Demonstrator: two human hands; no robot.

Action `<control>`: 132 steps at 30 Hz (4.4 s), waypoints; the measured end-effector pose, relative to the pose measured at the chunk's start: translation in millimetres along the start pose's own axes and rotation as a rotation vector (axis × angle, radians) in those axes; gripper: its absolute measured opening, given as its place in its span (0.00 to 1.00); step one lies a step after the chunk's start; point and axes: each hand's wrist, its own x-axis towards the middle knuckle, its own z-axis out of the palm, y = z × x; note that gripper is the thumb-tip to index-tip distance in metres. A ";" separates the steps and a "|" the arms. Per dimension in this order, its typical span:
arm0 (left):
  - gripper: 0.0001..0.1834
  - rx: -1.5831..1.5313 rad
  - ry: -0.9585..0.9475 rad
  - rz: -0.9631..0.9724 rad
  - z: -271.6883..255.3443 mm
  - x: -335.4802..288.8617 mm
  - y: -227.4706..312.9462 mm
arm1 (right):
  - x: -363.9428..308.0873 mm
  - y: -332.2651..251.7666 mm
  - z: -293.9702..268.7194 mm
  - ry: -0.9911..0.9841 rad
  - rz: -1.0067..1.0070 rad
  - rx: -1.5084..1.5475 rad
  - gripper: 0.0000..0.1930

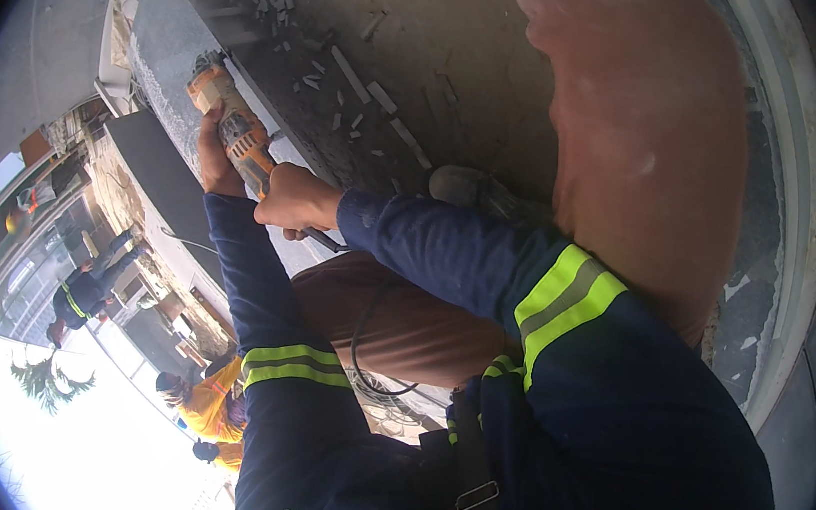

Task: The person uses an angle grinder to cut a large stone slab on a construction site. The person holds the tool with both hands and guides it along the slab surface, producing dust and debris. Other workers are visible in the background.

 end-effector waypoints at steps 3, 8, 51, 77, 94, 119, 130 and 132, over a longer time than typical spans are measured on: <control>0.24 -0.028 -0.002 -0.011 -0.3 -1.2 -1.2 | -0.3 3.0 -0.8 -0.010 0.004 -0.017 0.15; 0.24 -0.021 -0.005 0.004 -3.8 -2.1 -3.9 | -10.3 -2.7 1.0 0.008 -0.003 0.011 0.12; 0.27 -0.031 0.055 -0.029 -17.4 23.3 -5.4 | 6.2 -8.2 -6.3 -0.006 -0.016 0.062 0.11; 0.24 -0.012 0.025 -0.097 -25.6 37.1 7.9 | 27.1 -15.6 -4.8 -0.003 0.026 0.044 0.12; 0.25 -0.009 0.039 0.005 0.8 3.4 3.1 | 0.9 -5.4 -4.2 -0.032 0.009 0.059 0.12; 0.26 0.041 0.024 -0.047 -8.7 8.5 0.1 | 1.6 -8.4 -6.0 -0.033 0.047 -0.013 0.14; 0.26 0.032 0.036 -0.031 -7.5 -4.1 -6.5 | -21.4 -8.6 -3.5 -0.038 0.046 0.007 0.15; 0.26 0.039 0.020 -0.026 -1.4 -7.2 -5.5 | -22.5 -5.6 -3.3 -0.024 0.033 0.024 0.15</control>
